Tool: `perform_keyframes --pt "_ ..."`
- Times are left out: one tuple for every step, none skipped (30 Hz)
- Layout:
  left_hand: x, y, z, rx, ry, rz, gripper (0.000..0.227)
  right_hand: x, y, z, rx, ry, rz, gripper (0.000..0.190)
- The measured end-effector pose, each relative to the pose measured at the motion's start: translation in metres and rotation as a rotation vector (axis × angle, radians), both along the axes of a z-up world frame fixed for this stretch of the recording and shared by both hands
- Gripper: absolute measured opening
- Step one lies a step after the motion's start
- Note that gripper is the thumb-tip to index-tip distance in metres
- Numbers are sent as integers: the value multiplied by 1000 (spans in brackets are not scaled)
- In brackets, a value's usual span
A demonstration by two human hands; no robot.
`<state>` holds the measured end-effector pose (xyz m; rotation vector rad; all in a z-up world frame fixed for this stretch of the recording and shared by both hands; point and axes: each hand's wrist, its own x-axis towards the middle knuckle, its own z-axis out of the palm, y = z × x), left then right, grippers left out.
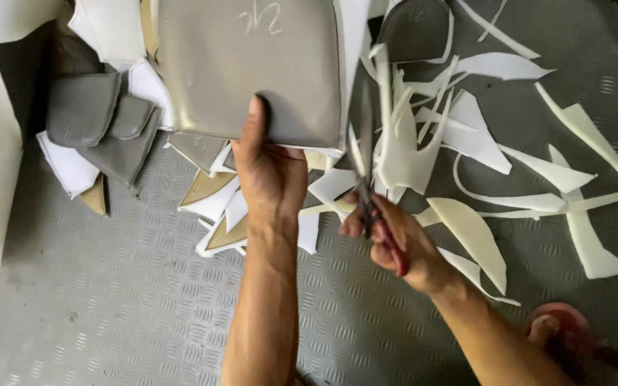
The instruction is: The person uses shears to trim the edges of several gray leather pieces. They handle each piece one at a time, cutting along the perimeter and discarding the excess material onto the floor.
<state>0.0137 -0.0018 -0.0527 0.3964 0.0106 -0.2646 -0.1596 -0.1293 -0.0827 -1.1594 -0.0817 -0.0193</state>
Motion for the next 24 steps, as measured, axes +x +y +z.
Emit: perform_keyframes --pt "-5 -1 5 16 -16 19 45 -1 4 3 -10 -21 34 89" --pt "-7 -3 11 27 -36 35 47 -2 5 6 2 7 43 92" --pt "-8 -5 15 41 -43 43 45 -2 6 10 15 35 51 94" --pt "-12 -6 18 57 -44 47 43 -5 7 13 31 69 56 97" --pt "-16 -6 20 74 -45 52 42 -5 7 15 32 54 46 97" --pt "-20 -7 20 96 -61 56 42 -5 6 16 32 37 34 98" --pt "-24 -8 20 117 -76 60 42 -5 5 17 32 20 23 98" --pt "-26 -9 19 138 -91 63 42 -5 3 18 72 9 24 96" --pt "-29 -10 17 168 -91 50 41 -4 1 19 111 -2 25 95" --pt "-32 -10 14 200 -88 38 40 -5 -2 19 152 -11 25 94" --pt "-33 -11 12 231 -86 25 39 -6 -5 20 123 21 20 92" --pt "-33 -11 9 245 -96 31 37 -7 -9 21 97 52 18 91" --pt "-32 -10 8 259 -107 37 36 -9 -11 21 72 83 15 89" --pt "-30 -10 6 273 -119 41 34 -10 -12 21 76 91 22 89" --pt "-29 -9 6 277 -127 36 32 -11 -13 21 81 99 28 90" --pt "-28 -9 6 279 -136 33 31 -12 -15 21 84 106 35 90" --pt "-27 -10 6 281 -145 29 30 -12 -18 20 94 75 51 89" --pt "-26 -9 7 294 -139 27 31 -13 -20 19 106 46 70 88" --pt "-26 -8 7 307 -133 24 32 -14 -21 17 117 18 90 87" --pt "-26 -8 8 322 -127 19 33 -15 -23 15 131 60 86 86" --pt "-27 -8 8 321 -131 17 33 -16 -24 14 144 102 83 85" --pt "-27 -8 9 318 -134 14 33 -17 -25 13 156 144 78 84" --pt "-26 -9 10 315 -138 10 33 -18 -25 12 139 172 73 82" --pt "-26 -10 10 310 -140 11 33 -18 -25 11 120 198 70 81"
